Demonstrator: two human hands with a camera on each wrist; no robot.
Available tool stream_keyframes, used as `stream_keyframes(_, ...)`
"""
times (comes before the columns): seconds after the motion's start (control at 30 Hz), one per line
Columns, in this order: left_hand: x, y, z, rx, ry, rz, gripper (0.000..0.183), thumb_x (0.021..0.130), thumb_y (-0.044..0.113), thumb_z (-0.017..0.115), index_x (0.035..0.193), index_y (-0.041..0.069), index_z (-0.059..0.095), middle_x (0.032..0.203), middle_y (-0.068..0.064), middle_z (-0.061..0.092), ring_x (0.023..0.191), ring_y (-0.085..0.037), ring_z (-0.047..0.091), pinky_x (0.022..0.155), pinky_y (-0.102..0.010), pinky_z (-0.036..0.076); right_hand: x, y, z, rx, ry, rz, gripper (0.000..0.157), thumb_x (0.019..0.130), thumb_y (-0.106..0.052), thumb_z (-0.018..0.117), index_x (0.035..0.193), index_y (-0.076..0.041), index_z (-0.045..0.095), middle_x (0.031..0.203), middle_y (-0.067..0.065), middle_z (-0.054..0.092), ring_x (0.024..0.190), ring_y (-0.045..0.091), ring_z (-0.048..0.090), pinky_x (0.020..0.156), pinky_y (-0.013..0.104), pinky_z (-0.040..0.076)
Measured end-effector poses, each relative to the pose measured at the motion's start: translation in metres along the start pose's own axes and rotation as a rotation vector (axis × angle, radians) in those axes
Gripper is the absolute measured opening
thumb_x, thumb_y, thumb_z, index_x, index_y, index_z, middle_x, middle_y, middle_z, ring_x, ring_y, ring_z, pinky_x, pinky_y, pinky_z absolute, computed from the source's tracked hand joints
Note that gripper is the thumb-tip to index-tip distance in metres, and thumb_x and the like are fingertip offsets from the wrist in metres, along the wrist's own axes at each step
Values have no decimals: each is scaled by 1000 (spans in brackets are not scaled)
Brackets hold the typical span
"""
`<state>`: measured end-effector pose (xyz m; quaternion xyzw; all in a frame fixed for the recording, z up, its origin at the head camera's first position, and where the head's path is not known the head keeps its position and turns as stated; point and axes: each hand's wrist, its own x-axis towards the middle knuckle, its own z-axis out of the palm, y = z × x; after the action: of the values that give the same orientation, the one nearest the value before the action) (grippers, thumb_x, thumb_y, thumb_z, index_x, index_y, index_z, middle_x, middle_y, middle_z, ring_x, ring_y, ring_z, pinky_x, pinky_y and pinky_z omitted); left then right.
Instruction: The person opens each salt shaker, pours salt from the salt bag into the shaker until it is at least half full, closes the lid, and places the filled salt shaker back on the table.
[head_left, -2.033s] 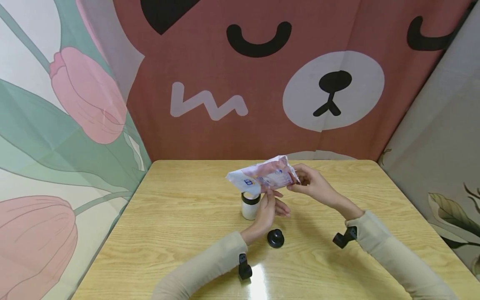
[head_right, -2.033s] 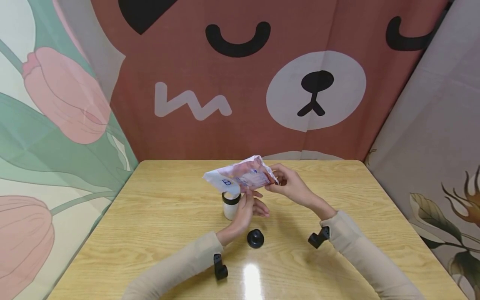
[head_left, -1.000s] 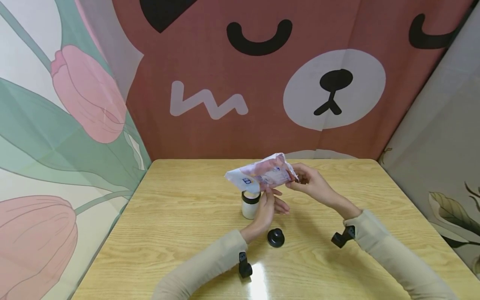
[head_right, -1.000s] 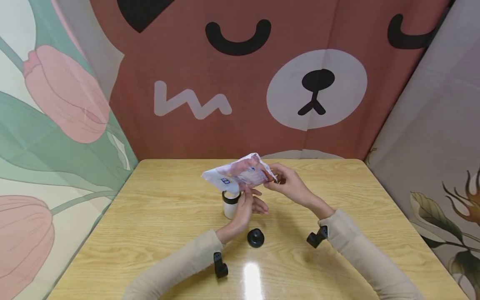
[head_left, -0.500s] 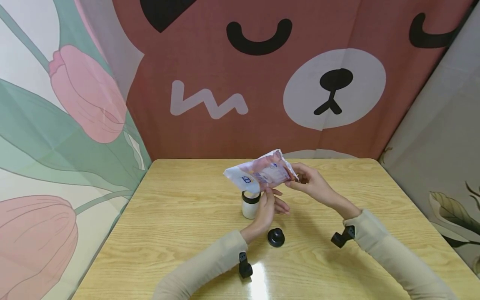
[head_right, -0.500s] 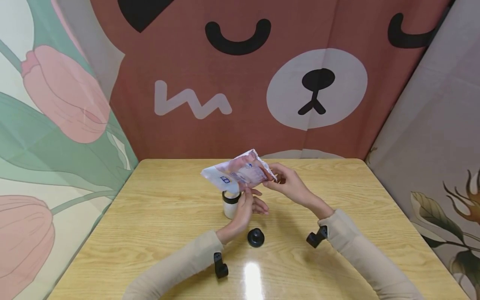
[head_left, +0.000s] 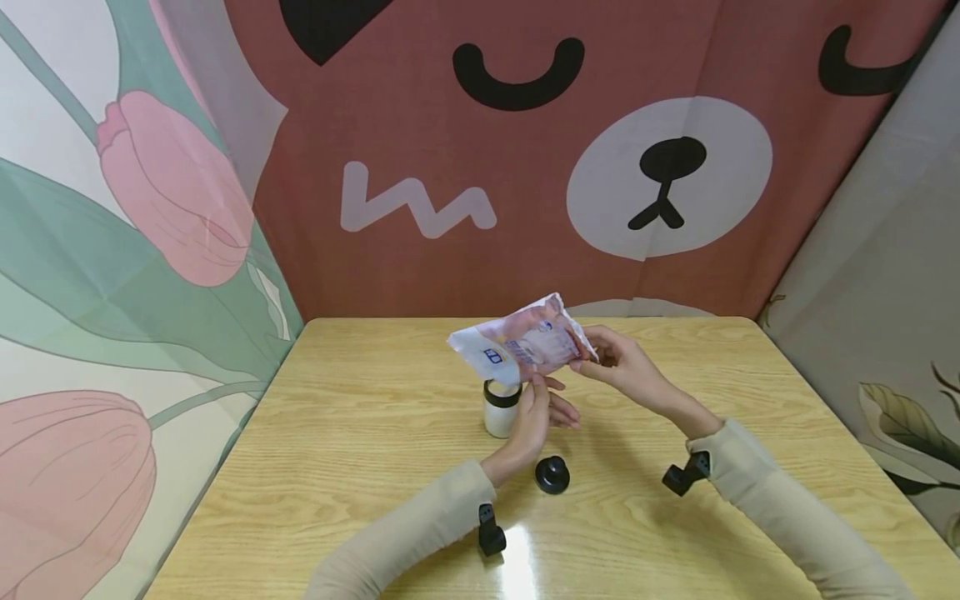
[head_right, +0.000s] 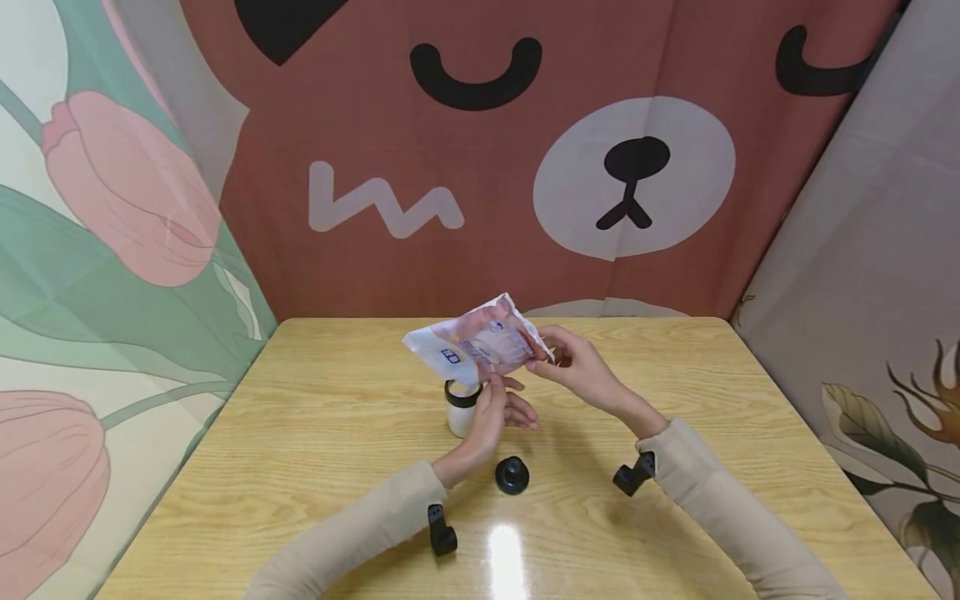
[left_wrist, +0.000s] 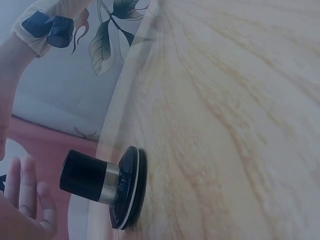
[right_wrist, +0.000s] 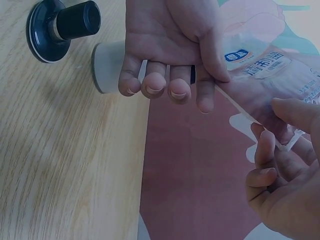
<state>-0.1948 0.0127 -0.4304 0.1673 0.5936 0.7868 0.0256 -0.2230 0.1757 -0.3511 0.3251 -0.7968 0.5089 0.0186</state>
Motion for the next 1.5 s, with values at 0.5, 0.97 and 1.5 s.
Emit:
stream_keyframes(0.5,-1,1,1,30,-8,1,52,98,27,6,106,-13,39,77,-41,53,69,-54,53,66,-61,43,0,-1,0,-22,9,15,35,84,-6,60,117,-10,51,97,8,57,66,20,46,52,26,41)
stream_keyframes(0.97,-1,3,-1,33,-10,-7,53,98,27,5,107,-14,37,78,-41,53,70,-54,54,67,-61,43,1,-1,1,-23,14,18,34,84,-7,60,117,-10,51,97,7,57,66,19,47,52,27,41)
stream_keyframes(1.5,0,7,-1,23,17,-39,54,98,29,6,109,-15,36,81,-42,52,72,-55,53,69,-62,41,1,0,4,-12,21,12,34,83,-5,61,116,-8,51,95,8,57,63,19,45,49,27,39)
